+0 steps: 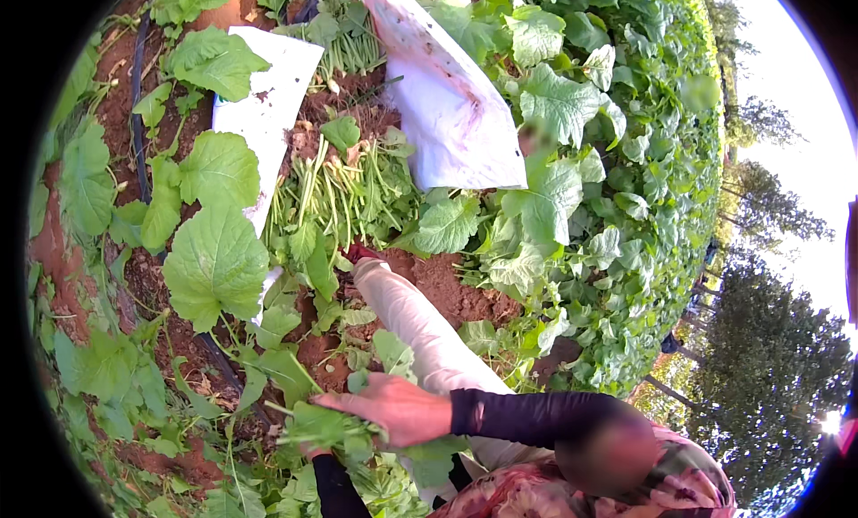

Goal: The person harvests leafy green vegetables by hand in an outdoor garden. They pull the plants from the soil, gather them into bunches, and place them onto a white sheet laid on the ground.

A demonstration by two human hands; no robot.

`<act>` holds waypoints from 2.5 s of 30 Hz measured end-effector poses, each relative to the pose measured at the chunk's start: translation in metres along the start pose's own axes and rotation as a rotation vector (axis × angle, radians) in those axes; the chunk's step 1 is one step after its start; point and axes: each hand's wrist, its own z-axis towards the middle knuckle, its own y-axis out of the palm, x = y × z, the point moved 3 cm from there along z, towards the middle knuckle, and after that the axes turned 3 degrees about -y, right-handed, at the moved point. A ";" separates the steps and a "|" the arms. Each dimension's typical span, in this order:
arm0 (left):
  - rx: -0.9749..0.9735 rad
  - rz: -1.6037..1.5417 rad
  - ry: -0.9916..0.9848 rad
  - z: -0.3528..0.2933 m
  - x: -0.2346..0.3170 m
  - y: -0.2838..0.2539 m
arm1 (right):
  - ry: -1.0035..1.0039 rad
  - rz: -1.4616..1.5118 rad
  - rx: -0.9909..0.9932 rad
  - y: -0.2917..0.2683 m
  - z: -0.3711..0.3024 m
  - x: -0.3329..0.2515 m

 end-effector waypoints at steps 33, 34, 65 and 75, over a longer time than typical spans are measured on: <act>0.464 0.691 0.908 0.095 0.434 0.262 | 1.088 -0.623 -0.036 -0.145 -0.216 0.372; 0.447 0.683 0.868 0.099 0.434 0.255 | 1.081 -0.671 -0.023 -0.147 -0.211 0.364; 0.283 0.492 0.624 0.087 0.406 0.206 | 0.669 0.039 0.491 -0.240 0.391 0.226; 0.522 0.175 0.710 0.127 0.387 0.169 | 0.097 0.549 0.013 -0.200 0.456 0.014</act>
